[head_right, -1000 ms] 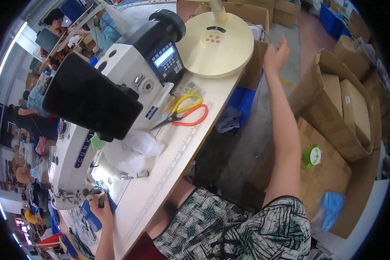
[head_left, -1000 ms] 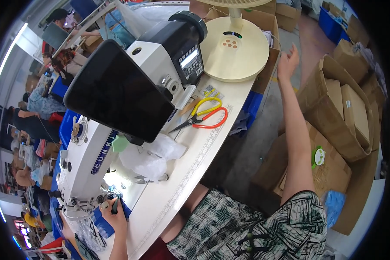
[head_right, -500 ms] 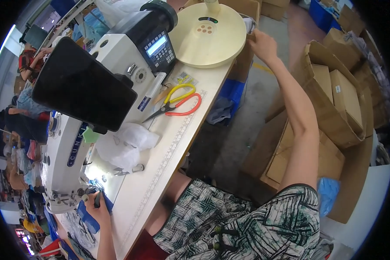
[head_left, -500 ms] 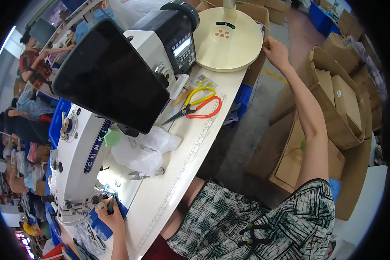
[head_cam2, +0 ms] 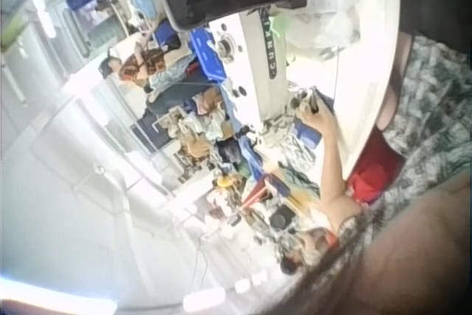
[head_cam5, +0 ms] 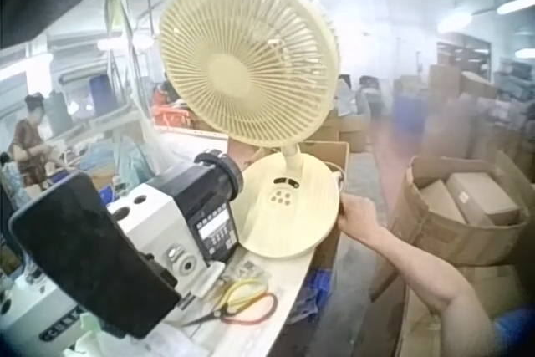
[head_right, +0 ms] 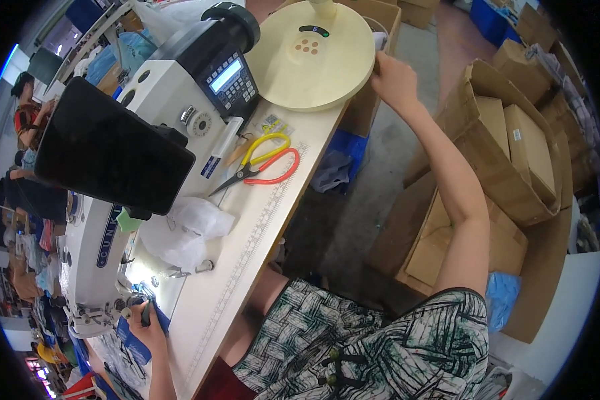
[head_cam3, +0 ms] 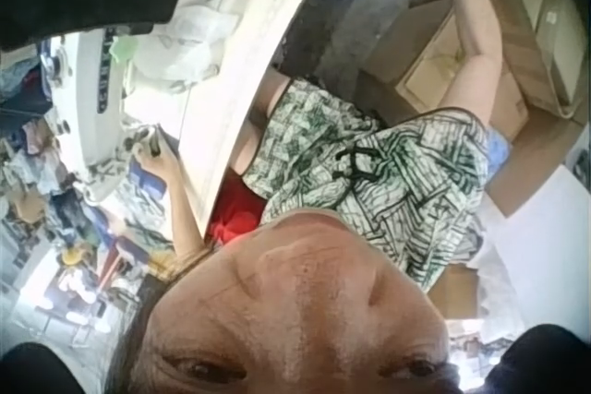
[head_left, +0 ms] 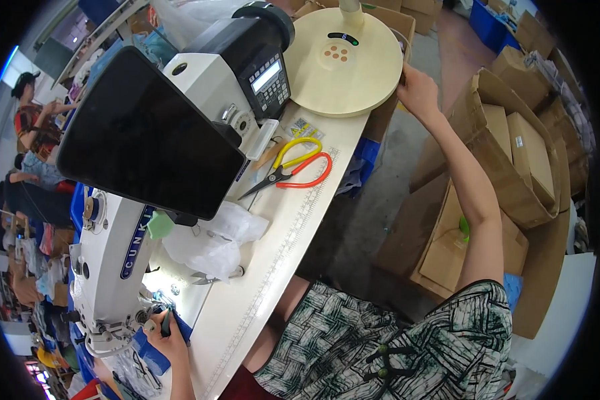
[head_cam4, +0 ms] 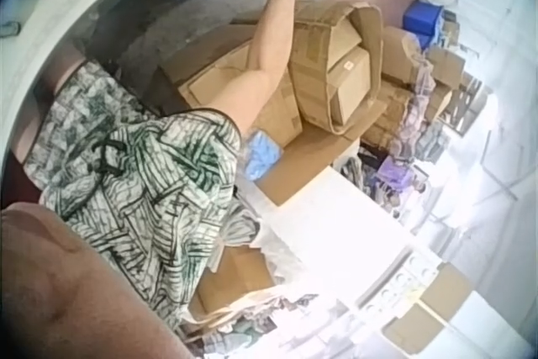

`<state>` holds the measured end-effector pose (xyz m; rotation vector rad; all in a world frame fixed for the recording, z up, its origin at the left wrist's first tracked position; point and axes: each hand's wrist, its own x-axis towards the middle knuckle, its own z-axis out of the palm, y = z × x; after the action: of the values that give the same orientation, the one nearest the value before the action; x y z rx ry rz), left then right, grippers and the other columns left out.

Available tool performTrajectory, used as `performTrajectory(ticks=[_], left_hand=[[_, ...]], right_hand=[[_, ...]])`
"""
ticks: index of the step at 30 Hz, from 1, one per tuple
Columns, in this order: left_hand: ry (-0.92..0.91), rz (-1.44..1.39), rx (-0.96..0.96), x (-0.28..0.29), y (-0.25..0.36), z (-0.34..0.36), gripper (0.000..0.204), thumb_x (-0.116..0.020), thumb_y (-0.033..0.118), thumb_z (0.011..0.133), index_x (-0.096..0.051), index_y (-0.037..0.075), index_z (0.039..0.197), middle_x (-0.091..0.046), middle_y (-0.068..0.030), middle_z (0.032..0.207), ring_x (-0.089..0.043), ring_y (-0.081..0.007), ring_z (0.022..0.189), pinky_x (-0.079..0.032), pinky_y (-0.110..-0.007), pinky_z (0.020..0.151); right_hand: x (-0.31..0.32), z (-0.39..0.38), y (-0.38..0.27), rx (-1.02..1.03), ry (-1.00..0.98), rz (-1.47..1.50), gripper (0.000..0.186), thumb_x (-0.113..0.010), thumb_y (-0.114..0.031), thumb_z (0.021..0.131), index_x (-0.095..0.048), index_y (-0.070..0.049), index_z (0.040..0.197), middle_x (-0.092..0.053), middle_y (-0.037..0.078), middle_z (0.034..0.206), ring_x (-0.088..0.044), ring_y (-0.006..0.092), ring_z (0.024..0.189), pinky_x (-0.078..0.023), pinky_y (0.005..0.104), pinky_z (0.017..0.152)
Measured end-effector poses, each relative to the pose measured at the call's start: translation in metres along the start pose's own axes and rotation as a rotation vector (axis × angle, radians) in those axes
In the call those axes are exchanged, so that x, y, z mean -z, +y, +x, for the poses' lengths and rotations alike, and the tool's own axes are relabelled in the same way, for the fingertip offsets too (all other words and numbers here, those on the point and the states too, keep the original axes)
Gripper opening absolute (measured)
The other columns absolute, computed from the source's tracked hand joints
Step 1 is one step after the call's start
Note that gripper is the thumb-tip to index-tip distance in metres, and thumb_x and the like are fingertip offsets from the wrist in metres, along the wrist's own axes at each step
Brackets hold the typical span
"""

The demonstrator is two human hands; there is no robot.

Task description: Sewing a green leather strip onto a blue mesh fabric using an industrial sewing machine.

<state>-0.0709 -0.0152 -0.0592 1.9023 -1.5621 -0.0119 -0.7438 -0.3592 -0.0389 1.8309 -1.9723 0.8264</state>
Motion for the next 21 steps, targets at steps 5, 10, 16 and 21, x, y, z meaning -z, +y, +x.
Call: performTrajectory(ticks=[5, 10, 16, 21], left_hand=[[-0.01, 0.035, -0.002, 0.002, -0.003, -0.001, 0.005, -0.076, 0.0, 0.092, -0.075, -0.002, 0.097, -0.068, -0.0099, 0.091, -0.056, -0.0284, 0.093, -0.043, -0.042, 0.088], [0.054, 0.09, -0.071, -0.001, -0.008, -0.001, 0.01, -0.081, 0.005, 0.087, -0.078, 0.005, 0.096, -0.072, -0.0123, 0.096, -0.063, -0.0357, 0.096, -0.045, -0.048, 0.096], [0.116, 0.119, -0.128, -0.003, -0.006, -0.003, 0.014, -0.084, 0.007, 0.081, -0.078, 0.005, 0.093, -0.069, -0.014, 0.094, -0.063, -0.038, 0.097, -0.046, -0.047, 0.095], [0.121, 0.11, -0.12, -0.005, -0.004, -0.001, 0.017, -0.085, 0.009, 0.079, -0.076, 0.002, 0.092, -0.066, -0.0132, 0.09, -0.062, -0.0356, 0.093, -0.045, -0.045, 0.092]], right_hand=[[-0.005, -0.009, 0.001, -0.027, -0.011, 0.08, 0.037, -0.065, -0.02, 0.09, -0.065, -0.011, 0.127, -0.073, 0.021, 0.116, -0.069, 0.0445, 0.107, -0.056, 0.0571, 0.088], [0.009, -0.016, -0.001, -0.164, -0.104, 0.133, 0.058, -0.06, -0.018, 0.095, -0.054, -0.012, 0.152, -0.057, 0.025, 0.151, -0.056, 0.047, 0.137, -0.049, 0.0527, 0.111], [-0.015, -0.001, -0.03, -0.11, 0.261, 0.531, 0.057, -0.047, -0.033, 0.115, -0.042, 0.0, 0.162, -0.043, 0.027, 0.166, -0.035, 0.0403, 0.158, -0.028, 0.0476, 0.13], [-0.032, 0.01, -0.038, -0.084, 0.359, 0.363, 0.065, -0.048, -0.041, 0.116, -0.039, 0.005, 0.161, -0.036, 0.028, 0.169, -0.031, 0.0414, 0.159, -0.023, 0.0481, 0.131]])
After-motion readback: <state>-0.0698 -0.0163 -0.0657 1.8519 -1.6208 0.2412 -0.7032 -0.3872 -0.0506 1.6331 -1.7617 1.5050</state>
